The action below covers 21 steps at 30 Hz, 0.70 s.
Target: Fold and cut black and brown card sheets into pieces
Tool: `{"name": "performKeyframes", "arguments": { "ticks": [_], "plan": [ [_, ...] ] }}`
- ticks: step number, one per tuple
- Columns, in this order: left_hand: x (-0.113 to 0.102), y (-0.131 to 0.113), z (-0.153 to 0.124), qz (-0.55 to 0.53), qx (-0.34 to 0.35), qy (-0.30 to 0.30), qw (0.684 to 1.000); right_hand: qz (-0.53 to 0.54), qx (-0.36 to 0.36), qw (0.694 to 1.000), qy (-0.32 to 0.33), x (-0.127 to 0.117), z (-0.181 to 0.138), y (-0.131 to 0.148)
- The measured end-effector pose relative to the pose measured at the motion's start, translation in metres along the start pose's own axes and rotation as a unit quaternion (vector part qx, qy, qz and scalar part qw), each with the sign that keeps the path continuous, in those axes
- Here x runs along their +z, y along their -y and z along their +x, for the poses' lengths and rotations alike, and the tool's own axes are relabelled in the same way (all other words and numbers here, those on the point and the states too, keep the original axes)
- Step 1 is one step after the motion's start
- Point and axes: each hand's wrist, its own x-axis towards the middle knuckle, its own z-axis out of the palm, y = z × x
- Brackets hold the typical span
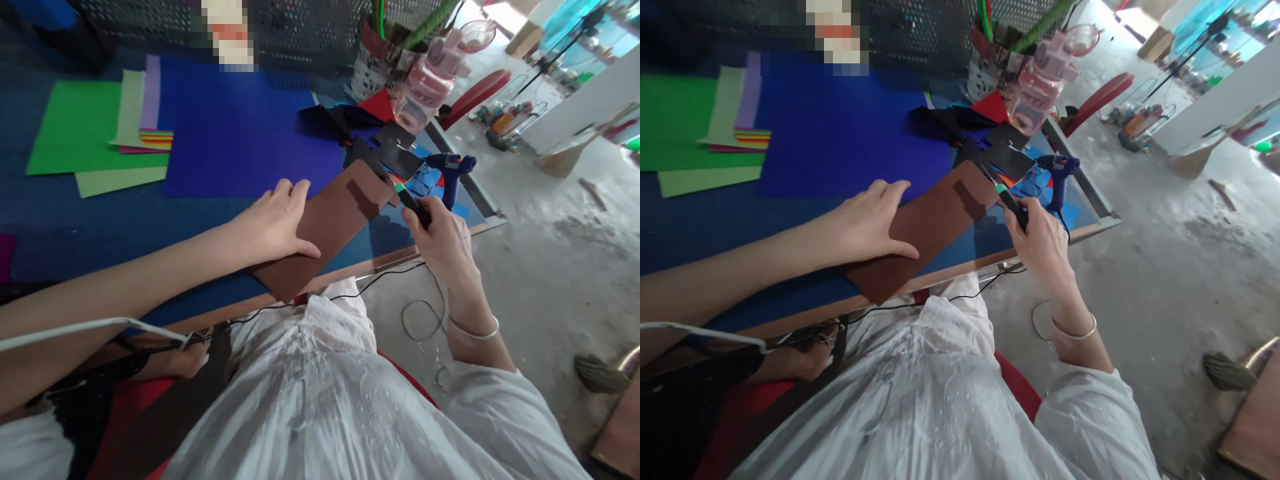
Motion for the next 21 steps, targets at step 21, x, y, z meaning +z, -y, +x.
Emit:
{"name": "performKeyframes", "arguments": {
  "ticks": [21],
  "plan": [
    [-0.066,0.142,-0.018,-0.017,-0.202,-0.101,0.974,-0.013,-0.104,0.994,-0.039,0.052,0.083,0.012]
  ]
}}
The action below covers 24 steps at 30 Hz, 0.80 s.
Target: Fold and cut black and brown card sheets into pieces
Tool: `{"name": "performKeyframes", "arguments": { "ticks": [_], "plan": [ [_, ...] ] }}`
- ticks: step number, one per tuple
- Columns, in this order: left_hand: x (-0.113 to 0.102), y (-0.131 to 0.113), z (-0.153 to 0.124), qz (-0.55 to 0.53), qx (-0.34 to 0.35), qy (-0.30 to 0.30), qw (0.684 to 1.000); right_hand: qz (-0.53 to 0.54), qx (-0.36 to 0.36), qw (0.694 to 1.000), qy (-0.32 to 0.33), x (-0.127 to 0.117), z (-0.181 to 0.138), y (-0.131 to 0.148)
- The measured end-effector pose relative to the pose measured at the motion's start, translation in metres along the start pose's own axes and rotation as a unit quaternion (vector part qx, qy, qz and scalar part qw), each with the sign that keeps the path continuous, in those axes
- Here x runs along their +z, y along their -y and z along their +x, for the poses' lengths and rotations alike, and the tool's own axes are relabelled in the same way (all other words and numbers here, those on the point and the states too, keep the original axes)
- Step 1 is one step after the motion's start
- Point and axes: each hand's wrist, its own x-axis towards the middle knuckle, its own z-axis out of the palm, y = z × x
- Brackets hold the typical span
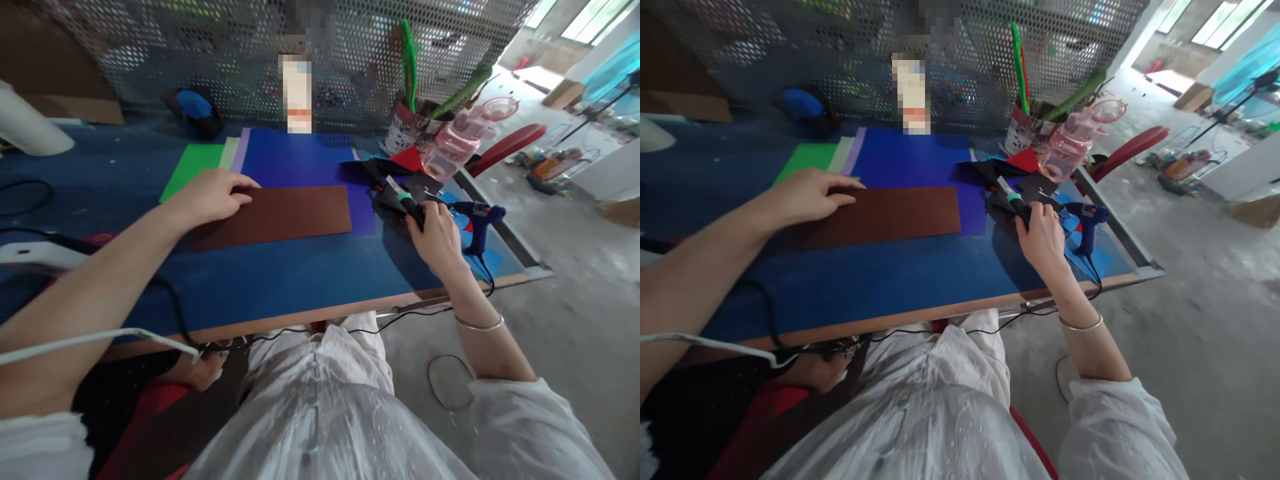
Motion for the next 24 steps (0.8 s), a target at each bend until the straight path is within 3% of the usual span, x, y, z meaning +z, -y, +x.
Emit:
{"name": "performKeyframes", "arguments": {
  "ticks": [4,7,10,13,18,24],
  "plan": [
    [0.005,0.006,0.008,-0.013,0.038,-0.003,0.999,-0.072,-0.014,0.997,0.027,0.002,0.014,0.007],
    [0.012,0.007,0.012,-0.023,0.051,-0.005,0.998,-0.083,-0.074,0.993,0.031,-0.003,0.020,0.023],
    [0.016,0.006,0.012,-0.051,0.066,-0.026,0.996,-0.002,-0.171,0.983,0.059,-0.004,0.031,0.050],
    [0.017,0.005,0.009,-0.082,0.077,-0.054,0.992,0.108,-0.215,0.966,0.090,0.007,0.054,0.076],
    [0.018,0.006,0.004,-0.100,0.086,-0.077,0.988,0.220,-0.139,0.955,0.140,0.035,0.088,0.097],
    [0.016,0.008,-0.003,-0.103,0.102,-0.132,0.980,0.251,-0.119,0.954,0.113,0.048,0.088,0.083]
  ]
}}
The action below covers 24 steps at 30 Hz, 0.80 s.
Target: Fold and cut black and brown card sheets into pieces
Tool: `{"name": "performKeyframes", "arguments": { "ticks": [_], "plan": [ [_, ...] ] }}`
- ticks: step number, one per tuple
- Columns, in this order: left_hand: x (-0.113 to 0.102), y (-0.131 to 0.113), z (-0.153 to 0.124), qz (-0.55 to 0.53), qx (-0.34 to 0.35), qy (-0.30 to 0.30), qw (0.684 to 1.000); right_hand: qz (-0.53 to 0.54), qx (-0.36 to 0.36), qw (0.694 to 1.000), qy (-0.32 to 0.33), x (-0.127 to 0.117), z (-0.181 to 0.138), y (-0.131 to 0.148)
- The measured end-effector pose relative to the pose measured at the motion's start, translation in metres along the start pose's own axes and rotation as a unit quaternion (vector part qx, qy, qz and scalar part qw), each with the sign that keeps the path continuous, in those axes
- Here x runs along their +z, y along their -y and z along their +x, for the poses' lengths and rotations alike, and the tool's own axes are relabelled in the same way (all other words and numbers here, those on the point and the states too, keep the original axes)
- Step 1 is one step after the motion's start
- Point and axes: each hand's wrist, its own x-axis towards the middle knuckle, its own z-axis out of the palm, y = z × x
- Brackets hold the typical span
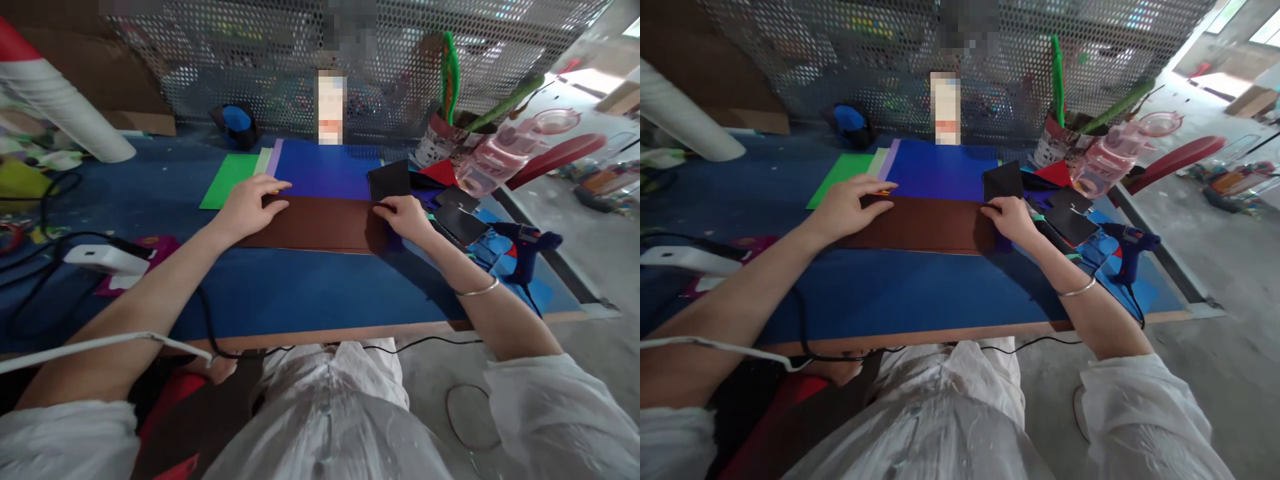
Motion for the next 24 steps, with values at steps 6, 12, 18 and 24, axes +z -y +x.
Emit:
{"name": "performKeyframes", "arguments": {
  "ticks": [6,12,18,24],
  "plan": [
    [-0.009,-0.011,-0.006,-0.009,0.015,-0.092,0.996,0.073,-0.080,0.992,-0.062,0.006,-0.006,-0.009],
    [-0.011,-0.009,-0.006,-0.049,0.024,-0.188,0.981,0.096,-0.028,0.981,-0.168,0.004,-0.006,-0.012],
    [-0.005,0.003,0.005,-0.258,-0.105,-0.248,0.928,0.208,0.041,0.960,-0.183,0.005,-0.003,-0.013],
    [0.001,0.006,0.013,-0.392,-0.197,-0.146,0.887,0.258,0.060,0.947,-0.180,0.010,-0.003,-0.012]
  ]
}}
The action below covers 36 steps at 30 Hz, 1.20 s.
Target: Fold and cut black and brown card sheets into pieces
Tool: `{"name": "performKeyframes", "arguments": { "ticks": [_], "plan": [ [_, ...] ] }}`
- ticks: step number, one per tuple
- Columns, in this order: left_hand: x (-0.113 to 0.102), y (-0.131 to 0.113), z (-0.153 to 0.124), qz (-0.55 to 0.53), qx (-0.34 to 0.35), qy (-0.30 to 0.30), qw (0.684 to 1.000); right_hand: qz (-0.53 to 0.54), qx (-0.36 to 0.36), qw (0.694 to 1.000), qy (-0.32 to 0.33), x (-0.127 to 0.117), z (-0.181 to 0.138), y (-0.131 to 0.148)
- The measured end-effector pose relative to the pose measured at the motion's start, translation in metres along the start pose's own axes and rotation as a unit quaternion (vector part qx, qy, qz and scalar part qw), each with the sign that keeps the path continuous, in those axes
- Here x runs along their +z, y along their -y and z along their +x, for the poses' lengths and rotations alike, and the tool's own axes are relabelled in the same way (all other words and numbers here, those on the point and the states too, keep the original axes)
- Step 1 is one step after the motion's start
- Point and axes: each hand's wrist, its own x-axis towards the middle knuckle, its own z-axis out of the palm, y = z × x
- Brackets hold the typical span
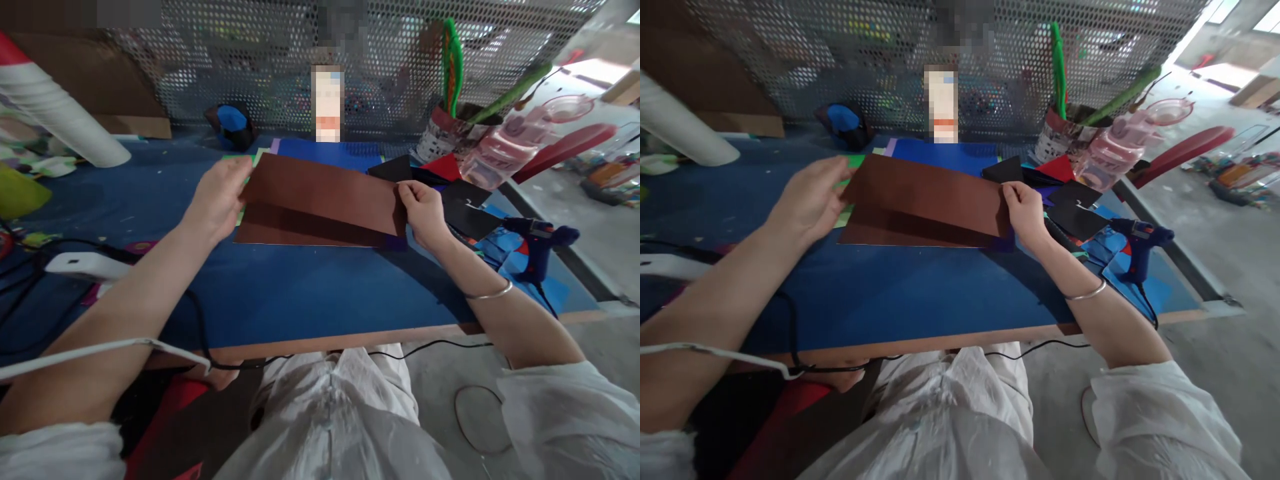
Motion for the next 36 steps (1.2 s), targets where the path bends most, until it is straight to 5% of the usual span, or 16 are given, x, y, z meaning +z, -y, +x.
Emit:
{"name": "performKeyframes", "arguments": {
  "ticks": [4,12,15,17,19,21,23,26,32,36],
  "plan": [
    [-0.002,-0.003,-0.007,-0.026,-0.090,0.072,0.993,-0.014,0.005,1.000,0.011,0.000,0.002,-0.004],
    [-0.002,-0.010,-0.008,-0.041,-0.080,0.005,0.996,-0.035,-0.009,0.999,0.016,-0.002,0.004,-0.003],
    [0.005,-0.009,-0.015,-0.030,-0.081,0.102,0.991,-0.012,0.005,1.000,-0.003,-0.002,0.008,-0.006],
    [0.012,-0.004,-0.025,0.047,-0.058,0.216,0.973,0.002,0.010,1.000,-0.017,-0.004,0.012,-0.010],
    [0.020,0.003,-0.038,0.182,0.043,0.303,0.934,0.008,0.008,1.000,-0.024,-0.005,0.016,-0.015],
    [0.027,0.008,-0.052,0.222,0.097,0.351,0.905,0.007,0.009,1.000,-0.021,-0.006,0.019,-0.018],
    [0.030,0.011,-0.063,0.318,0.189,0.420,0.829,0.005,0.017,1.000,-0.012,-0.006,0.019,-0.020],
    [0.031,0.012,-0.070,0.401,0.231,0.452,0.762,0.014,0.036,0.999,0.004,-0.005,0.017,-0.020],
    [0.028,0.010,-0.066,0.447,0.229,0.468,0.727,0.055,0.078,0.995,0.013,-0.002,0.013,-0.012],
    [0.028,0.010,-0.066,0.431,0.225,0.471,0.736,0.068,0.085,0.994,0.018,0.000,0.009,-0.007]
  ]
}}
